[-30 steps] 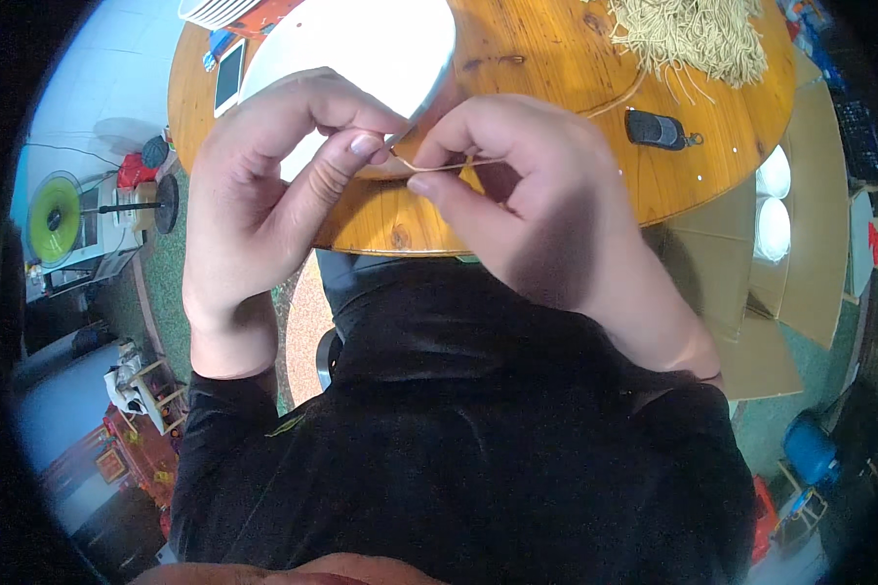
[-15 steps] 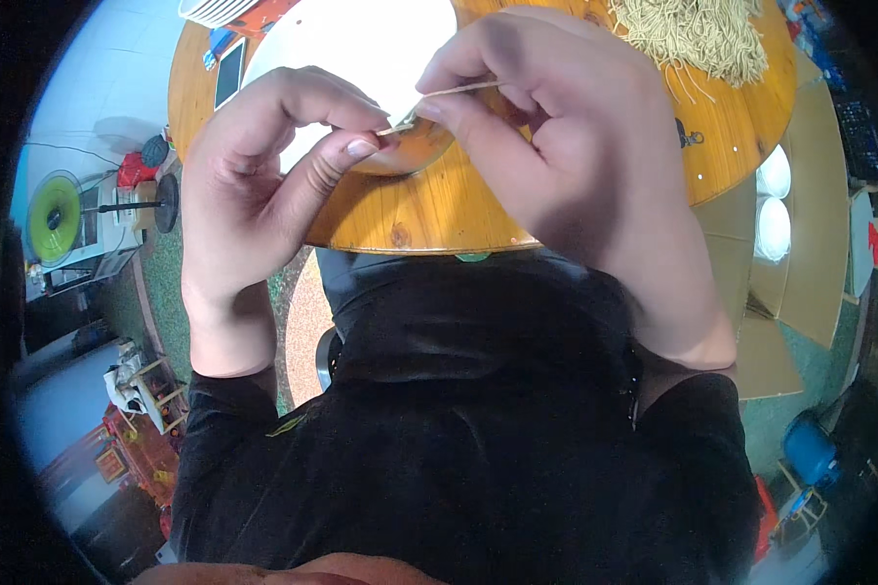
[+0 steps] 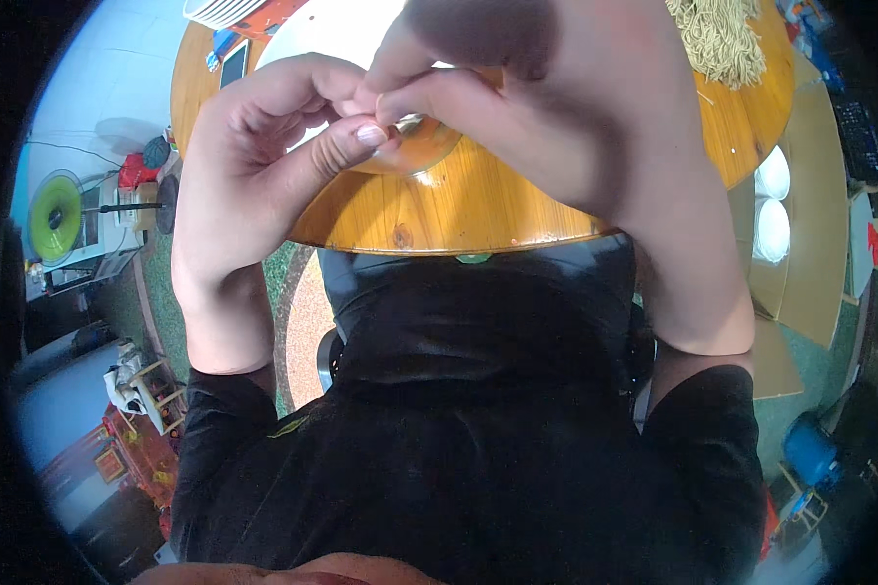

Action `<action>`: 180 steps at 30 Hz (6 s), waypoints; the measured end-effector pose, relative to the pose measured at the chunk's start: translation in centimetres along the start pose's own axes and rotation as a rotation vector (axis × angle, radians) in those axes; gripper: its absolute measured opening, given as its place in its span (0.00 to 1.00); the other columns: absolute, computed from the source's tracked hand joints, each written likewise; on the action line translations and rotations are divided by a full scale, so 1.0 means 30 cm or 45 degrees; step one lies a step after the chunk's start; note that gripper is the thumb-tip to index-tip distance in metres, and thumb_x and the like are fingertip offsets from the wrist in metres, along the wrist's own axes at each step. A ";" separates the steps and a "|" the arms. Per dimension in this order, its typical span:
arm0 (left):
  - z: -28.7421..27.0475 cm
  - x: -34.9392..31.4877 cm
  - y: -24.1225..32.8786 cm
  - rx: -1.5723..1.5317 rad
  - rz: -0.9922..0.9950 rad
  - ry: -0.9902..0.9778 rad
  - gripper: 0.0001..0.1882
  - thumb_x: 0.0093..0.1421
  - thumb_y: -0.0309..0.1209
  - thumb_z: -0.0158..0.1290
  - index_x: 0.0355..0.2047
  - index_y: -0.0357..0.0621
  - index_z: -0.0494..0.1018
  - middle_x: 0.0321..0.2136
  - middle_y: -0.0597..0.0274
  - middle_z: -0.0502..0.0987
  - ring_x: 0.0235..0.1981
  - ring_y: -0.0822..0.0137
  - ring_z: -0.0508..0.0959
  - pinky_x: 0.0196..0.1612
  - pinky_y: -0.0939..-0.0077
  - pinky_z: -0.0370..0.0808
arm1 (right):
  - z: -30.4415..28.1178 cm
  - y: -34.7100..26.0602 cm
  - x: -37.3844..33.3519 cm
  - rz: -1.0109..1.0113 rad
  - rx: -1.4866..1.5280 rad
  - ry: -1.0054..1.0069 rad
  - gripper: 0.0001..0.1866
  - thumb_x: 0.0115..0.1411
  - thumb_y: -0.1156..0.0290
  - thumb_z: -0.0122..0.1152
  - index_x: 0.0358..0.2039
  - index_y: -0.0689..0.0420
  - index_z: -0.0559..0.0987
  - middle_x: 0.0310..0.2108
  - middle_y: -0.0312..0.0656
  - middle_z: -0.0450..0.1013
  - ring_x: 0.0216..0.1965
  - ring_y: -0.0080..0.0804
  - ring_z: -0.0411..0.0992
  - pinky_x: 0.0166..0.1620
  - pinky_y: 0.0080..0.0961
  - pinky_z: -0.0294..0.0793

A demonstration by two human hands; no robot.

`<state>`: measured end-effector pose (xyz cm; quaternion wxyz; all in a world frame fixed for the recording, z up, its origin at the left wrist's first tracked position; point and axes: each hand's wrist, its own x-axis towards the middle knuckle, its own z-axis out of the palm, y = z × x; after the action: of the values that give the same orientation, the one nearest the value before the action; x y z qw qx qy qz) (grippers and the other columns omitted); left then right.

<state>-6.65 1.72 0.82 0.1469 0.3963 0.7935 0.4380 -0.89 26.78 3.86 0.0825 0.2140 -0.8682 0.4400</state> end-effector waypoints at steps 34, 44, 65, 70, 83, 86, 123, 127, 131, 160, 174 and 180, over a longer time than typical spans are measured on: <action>0.013 0.038 -0.019 -0.245 -0.207 0.149 0.07 0.73 0.26 0.61 0.46 0.34 0.82 0.40 0.59 0.88 0.42 0.71 0.87 0.50 0.78 0.84 | 0.369 0.167 -0.108 -0.262 -0.079 0.784 0.08 0.60 0.81 0.77 0.40 0.62 0.88 0.35 0.38 0.79 0.30 0.20 0.76 0.33 0.17 0.76; -0.011 0.022 -0.061 -0.256 -0.180 0.100 0.08 0.73 0.26 0.61 0.47 0.35 0.83 0.39 0.62 0.87 0.42 0.74 0.85 0.49 0.78 0.83 | 0.355 0.142 -0.084 -0.070 0.231 0.646 0.03 0.65 0.82 0.70 0.37 0.64 0.83 0.35 0.35 0.75 0.32 0.16 0.73 0.36 0.15 0.73; 0.046 0.010 -0.024 0.507 0.454 0.306 0.07 0.57 0.16 0.69 0.36 0.34 0.85 0.38 0.57 0.86 0.43 0.64 0.86 0.46 0.73 0.81 | 0.324 0.174 -0.112 0.258 1.220 0.290 0.07 0.74 0.71 0.63 0.44 0.61 0.83 0.35 0.31 0.80 0.35 0.14 0.74 0.40 0.15 0.73; 0.040 0.005 -0.019 0.523 0.457 0.304 0.06 0.59 0.18 0.68 0.37 0.35 0.86 0.37 0.57 0.87 0.44 0.62 0.86 0.48 0.72 0.80 | 0.331 0.165 -0.116 0.254 1.104 0.326 0.07 0.75 0.73 0.63 0.46 0.64 0.81 0.34 0.33 0.76 0.33 0.18 0.72 0.40 0.16 0.71; 0.050 -0.019 -0.022 0.412 0.301 0.375 0.04 0.65 0.19 0.65 0.40 0.33 0.84 0.40 0.56 0.86 0.43 0.66 0.84 0.50 0.74 0.78 | 0.283 0.214 -0.088 -0.357 -0.121 0.524 0.12 0.64 0.80 0.73 0.48 0.59 0.88 0.41 0.37 0.76 0.34 0.21 0.75 0.38 0.16 0.76; 0.055 -0.022 -0.025 0.406 0.255 0.384 0.04 0.66 0.19 0.65 0.40 0.33 0.83 0.39 0.56 0.86 0.43 0.67 0.83 0.50 0.74 0.78 | 0.288 0.197 -0.081 -0.440 -0.173 0.538 0.10 0.62 0.80 0.75 0.44 0.59 0.89 0.40 0.38 0.77 0.32 0.23 0.76 0.37 0.17 0.77; 0.126 -0.108 -0.073 0.568 0.657 0.487 0.16 0.42 0.17 0.62 0.34 0.41 0.79 0.47 0.53 0.81 0.49 0.50 0.80 0.50 0.61 0.77 | 0.217 0.226 -0.090 -0.267 0.058 0.293 0.10 0.66 0.84 0.69 0.47 0.62 0.83 0.45 0.40 0.81 0.41 0.22 0.79 0.44 0.18 0.79; 0.139 -0.131 -0.066 0.656 0.628 0.405 0.12 0.45 0.20 0.62 0.33 0.42 0.79 0.48 0.54 0.81 0.50 0.53 0.80 0.50 0.61 0.76 | 0.195 0.146 -0.058 -0.189 -0.035 0.351 0.08 0.60 0.80 0.72 0.39 0.60 0.81 0.29 0.44 0.78 0.29 0.38 0.77 0.33 0.32 0.74; 0.137 -0.137 -0.043 0.641 0.578 0.391 0.12 0.46 0.18 0.64 0.32 0.42 0.80 0.47 0.55 0.81 0.49 0.54 0.80 0.48 0.63 0.76 | 0.295 0.256 0.050 -0.776 0.202 0.688 0.09 0.60 0.81 0.73 0.37 0.60 0.79 0.30 0.46 0.79 0.29 0.39 0.76 0.33 0.34 0.74; 0.067 -0.087 0.087 -0.115 -0.225 0.167 0.14 0.73 0.20 0.55 0.58 0.31 0.74 0.49 0.53 0.85 0.51 0.67 0.84 0.56 0.73 0.79 | 0.445 0.221 -0.157 -0.416 0.380 0.685 0.07 0.62 0.83 0.71 0.39 0.60 0.82 0.39 0.41 0.78 0.36 0.28 0.80 0.37 0.21 0.81; 0.058 0.029 0.041 -0.090 -0.210 0.130 0.13 0.68 0.20 0.64 0.52 0.33 0.80 0.39 0.61 0.86 0.42 0.72 0.86 0.48 0.78 0.85 | 0.461 0.242 -0.150 -0.477 0.244 0.747 0.10 0.61 0.82 0.74 0.40 0.60 0.81 0.37 0.41 0.76 0.36 0.28 0.79 0.38 0.22 0.81; 0.061 0.018 0.039 -0.227 -0.320 0.187 0.17 0.67 0.19 0.65 0.55 0.34 0.78 0.39 0.61 0.86 0.41 0.72 0.86 0.47 0.80 0.85 | 0.457 0.237 -0.157 -0.427 0.172 0.862 0.10 0.57 0.81 0.77 0.40 0.58 0.87 0.37 0.38 0.79 0.38 0.28 0.81 0.38 0.23 0.81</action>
<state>-5.34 3.56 0.77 0.1766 0.2463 0.8033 0.5127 0.78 20.93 -11.10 0.4212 0.2006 -0.7137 0.5225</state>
